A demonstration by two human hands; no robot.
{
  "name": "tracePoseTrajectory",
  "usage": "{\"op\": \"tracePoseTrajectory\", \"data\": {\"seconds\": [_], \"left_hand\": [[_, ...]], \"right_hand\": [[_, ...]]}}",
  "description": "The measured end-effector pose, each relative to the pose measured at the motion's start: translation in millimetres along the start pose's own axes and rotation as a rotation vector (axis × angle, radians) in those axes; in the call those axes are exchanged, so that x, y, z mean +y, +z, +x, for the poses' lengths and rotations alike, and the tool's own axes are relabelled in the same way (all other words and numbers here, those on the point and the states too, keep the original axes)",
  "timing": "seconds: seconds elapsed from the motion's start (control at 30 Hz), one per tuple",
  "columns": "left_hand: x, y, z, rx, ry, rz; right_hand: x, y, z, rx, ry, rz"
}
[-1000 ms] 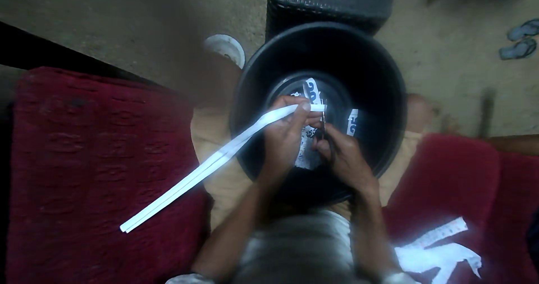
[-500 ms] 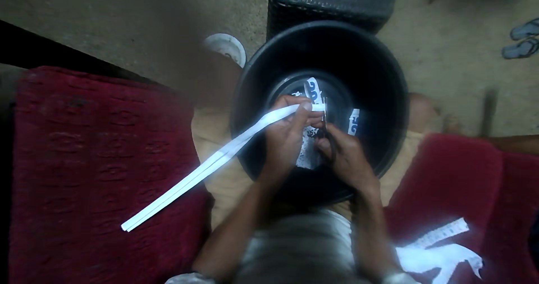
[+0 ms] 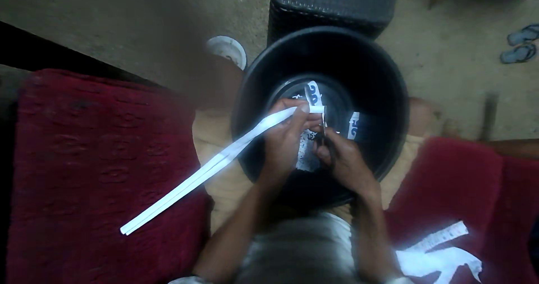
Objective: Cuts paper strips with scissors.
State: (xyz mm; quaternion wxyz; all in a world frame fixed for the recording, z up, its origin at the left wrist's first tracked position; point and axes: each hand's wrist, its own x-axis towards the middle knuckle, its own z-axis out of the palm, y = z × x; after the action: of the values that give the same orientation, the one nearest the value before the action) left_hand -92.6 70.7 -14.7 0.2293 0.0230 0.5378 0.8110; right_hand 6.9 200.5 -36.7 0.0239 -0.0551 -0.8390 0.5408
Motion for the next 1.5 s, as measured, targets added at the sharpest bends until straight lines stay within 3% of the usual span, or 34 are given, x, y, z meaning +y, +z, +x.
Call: {"op": "tracePoseTrajectory", "data": {"seconds": [0.37, 0.7, 1.07, 1.5], "left_hand": [[0, 0, -7, 0.010, 0.094, -0.019], [12, -2, -50, -0.039, 0.232, 0.003], [12, -15, -104, -0.096, 0.257, 0.108], [8, -21, -121, -0.104, 0.301, 0.117]], "right_hand": [[-22, 3, -6, 0.018, -0.005, -0.117], [-43, 17, -39, 0.070, -0.093, -0.131], [-48, 39, -82, 0.091, -0.122, -0.113], [-47, 47, -97, 0.103, -0.129, -0.086]]}}
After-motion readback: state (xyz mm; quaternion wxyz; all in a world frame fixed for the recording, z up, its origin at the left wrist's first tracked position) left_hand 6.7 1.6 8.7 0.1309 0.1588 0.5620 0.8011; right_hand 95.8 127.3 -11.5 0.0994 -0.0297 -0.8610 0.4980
